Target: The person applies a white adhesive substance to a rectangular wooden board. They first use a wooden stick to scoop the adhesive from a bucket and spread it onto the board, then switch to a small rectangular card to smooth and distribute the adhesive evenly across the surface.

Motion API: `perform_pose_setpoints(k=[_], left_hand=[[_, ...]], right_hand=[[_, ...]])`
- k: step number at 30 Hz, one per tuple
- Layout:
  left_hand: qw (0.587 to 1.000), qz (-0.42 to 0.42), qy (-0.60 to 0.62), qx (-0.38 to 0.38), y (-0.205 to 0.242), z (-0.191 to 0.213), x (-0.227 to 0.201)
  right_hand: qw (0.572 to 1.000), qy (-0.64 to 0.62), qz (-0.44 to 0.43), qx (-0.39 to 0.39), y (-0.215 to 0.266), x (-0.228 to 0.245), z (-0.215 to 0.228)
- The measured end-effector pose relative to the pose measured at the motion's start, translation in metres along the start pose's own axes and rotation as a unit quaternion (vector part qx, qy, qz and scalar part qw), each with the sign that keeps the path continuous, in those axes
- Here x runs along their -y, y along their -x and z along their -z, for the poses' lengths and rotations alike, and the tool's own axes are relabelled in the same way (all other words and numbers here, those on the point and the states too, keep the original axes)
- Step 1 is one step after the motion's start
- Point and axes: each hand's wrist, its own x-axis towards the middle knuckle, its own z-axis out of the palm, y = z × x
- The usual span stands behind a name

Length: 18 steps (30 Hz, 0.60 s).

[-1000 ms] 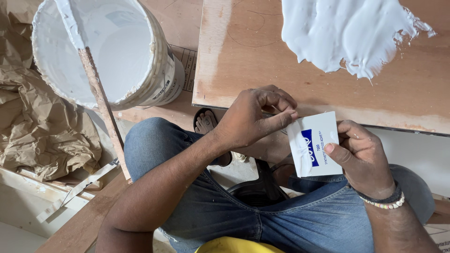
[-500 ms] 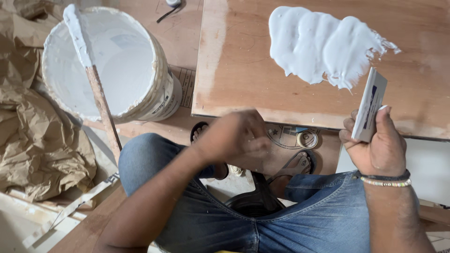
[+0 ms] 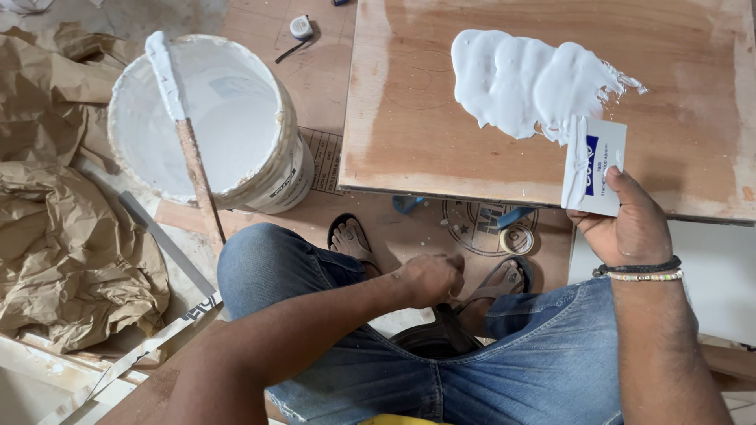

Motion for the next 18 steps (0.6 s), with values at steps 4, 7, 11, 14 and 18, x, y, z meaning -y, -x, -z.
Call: perform_pose_setpoints(k=[4, 7, 11, 14, 18], left_hand=[[0.954, 0.210, 0.076, 0.202, -0.003, 0.050, -0.016], [0.966, 0.174, 0.073, -0.175, 0.007, 0.116, 0.011], [0.826, 0.194, 0.098, -0.519, 0.003, 0.204, 0.114], [0.780, 0.242, -0.064, -0.574, 0.013, 0.232, 0.181], [0.744, 0.383, 0.424, -0.345, 0.019, 0.232, 0.199]], right_hand=[[1.000, 0.001, -0.003, 0.015, 0.000, 0.001, 0.006], [0.998, 0.050, 0.028, -0.003, 0.005, 0.002, 0.001], [0.962, 0.258, 0.076, 0.049, -0.010, 0.003, -0.022], [0.840, 0.519, 0.156, 0.041, -0.025, 0.000, -0.056], [0.635, 0.699, 0.329, 0.012, -0.058, -0.008, -0.100]])
